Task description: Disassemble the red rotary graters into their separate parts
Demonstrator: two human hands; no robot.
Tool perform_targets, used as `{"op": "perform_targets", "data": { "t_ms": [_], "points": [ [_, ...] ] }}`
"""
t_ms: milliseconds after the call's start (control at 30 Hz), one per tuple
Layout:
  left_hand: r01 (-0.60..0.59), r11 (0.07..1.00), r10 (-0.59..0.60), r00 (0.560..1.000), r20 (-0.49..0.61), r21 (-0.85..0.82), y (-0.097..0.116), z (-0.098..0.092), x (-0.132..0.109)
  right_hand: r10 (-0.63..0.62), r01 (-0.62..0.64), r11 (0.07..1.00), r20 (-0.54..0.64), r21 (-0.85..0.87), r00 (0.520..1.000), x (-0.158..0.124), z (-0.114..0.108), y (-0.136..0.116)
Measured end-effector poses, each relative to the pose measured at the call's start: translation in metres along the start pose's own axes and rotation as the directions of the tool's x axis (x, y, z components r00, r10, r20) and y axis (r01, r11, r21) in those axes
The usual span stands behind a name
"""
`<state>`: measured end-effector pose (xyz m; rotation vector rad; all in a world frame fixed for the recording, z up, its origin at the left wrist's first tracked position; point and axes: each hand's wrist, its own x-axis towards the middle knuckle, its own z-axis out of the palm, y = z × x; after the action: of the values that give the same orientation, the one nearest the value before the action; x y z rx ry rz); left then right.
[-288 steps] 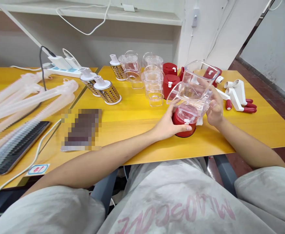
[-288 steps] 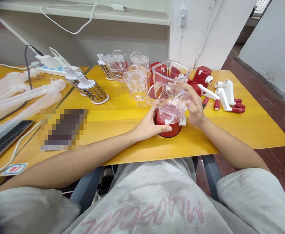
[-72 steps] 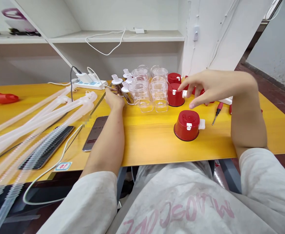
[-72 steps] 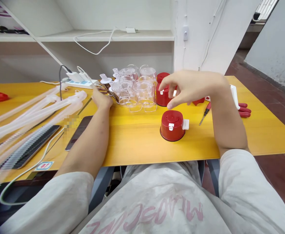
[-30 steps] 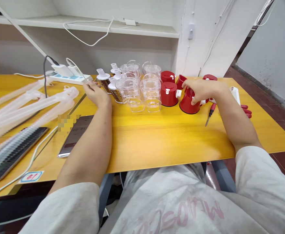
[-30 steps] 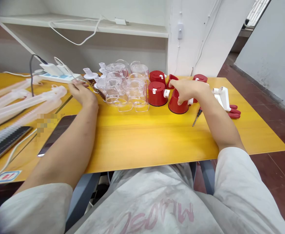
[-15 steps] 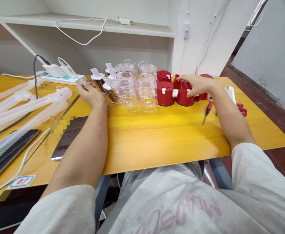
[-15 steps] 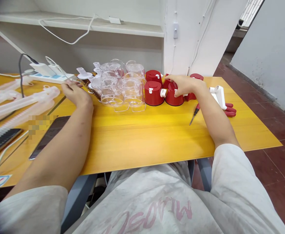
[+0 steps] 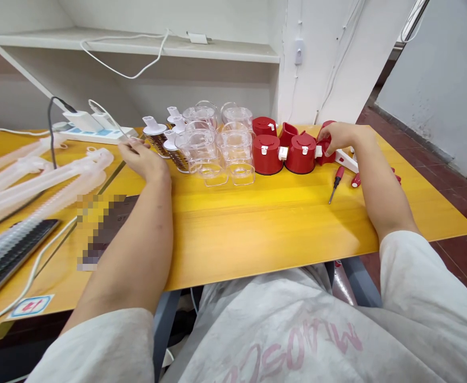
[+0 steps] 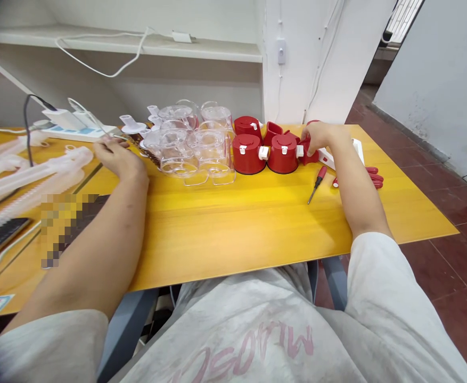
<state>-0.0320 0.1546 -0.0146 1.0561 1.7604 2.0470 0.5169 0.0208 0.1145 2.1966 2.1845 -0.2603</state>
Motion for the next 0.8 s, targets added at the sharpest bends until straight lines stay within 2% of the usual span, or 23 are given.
{"op": "perform_targets", "data": {
  "t_ms": [167,500,800],
  "points": [
    [0.003,1.000,-0.003,1.000,0.010,0.003,-0.001,0.001,0.002,-0.011,0.009,0.998,-0.026,-0.060,1.000,0.007,0.007,-0.001],
    [0.019,1.000,-0.019,1.000,0.021,-0.003,0.002,0.000,-0.002,-0.075,0.081,0.996,-0.157,0.029,0.985,0.021,0.022,0.013],
    [0.087,0.996,-0.085,0.994,-0.066,0.020,-0.009,0.002,0.011,-0.027,0.046,0.996,-0.216,0.081,0.976,0.019,0.025,0.015]
  ]
}}
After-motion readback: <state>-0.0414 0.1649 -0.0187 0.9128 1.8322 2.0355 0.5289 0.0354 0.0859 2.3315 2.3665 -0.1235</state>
